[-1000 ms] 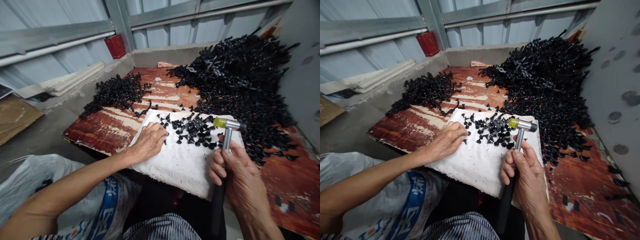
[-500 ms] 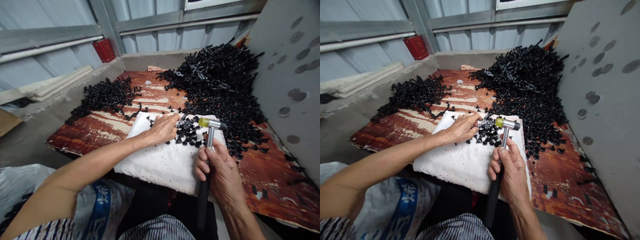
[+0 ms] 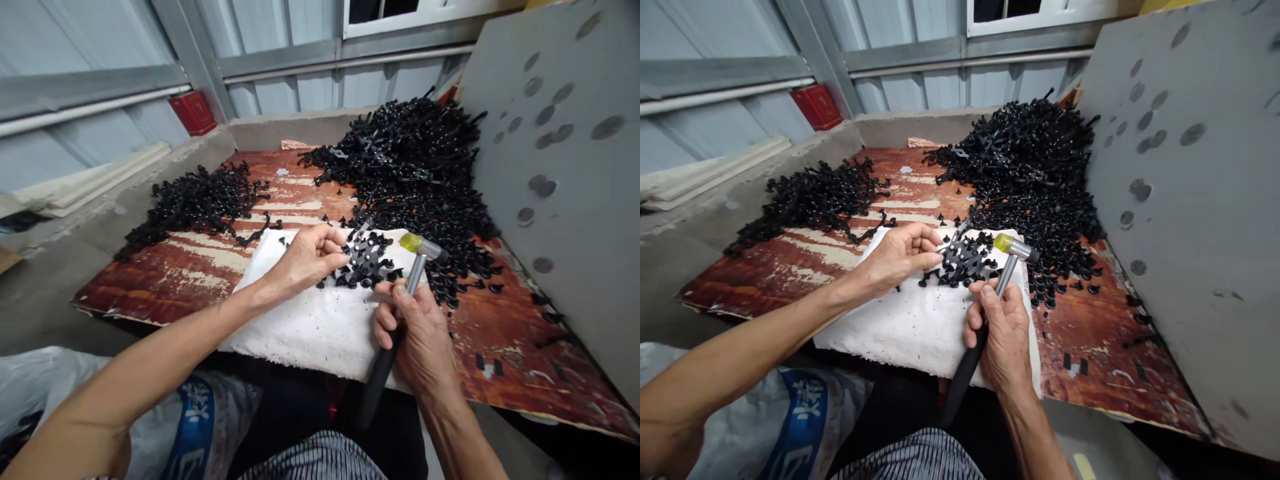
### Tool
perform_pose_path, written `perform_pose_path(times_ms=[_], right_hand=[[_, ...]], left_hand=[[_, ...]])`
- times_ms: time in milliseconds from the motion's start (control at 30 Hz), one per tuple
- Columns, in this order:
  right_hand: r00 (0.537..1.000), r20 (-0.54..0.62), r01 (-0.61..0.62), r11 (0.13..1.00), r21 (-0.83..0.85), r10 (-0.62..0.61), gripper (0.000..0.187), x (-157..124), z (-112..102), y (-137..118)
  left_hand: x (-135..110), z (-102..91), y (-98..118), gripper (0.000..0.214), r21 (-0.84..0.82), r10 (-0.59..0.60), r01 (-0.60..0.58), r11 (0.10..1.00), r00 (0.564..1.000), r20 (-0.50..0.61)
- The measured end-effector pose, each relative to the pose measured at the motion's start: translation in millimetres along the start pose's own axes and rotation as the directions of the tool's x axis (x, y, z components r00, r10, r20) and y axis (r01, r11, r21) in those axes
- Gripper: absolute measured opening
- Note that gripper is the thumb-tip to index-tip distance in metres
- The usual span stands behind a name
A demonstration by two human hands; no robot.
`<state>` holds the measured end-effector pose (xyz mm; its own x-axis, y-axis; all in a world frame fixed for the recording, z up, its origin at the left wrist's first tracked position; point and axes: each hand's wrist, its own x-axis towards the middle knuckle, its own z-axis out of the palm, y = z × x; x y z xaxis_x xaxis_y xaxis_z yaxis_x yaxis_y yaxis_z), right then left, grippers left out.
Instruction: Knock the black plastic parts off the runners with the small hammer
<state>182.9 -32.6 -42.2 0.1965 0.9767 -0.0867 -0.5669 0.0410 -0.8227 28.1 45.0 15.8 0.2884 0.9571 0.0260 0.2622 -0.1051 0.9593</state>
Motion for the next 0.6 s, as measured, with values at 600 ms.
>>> perform_pose_path(times_ms=[600], right_hand=[[0.942, 0.272, -0.137, 0.967, -0.216, 0.194, 0.033, -7, -11, -1]], left_hand=[[-79, 20.1, -18, 0.039, -0.505, -0.350, 0.508, 0.698, 0.857, 0.379]])
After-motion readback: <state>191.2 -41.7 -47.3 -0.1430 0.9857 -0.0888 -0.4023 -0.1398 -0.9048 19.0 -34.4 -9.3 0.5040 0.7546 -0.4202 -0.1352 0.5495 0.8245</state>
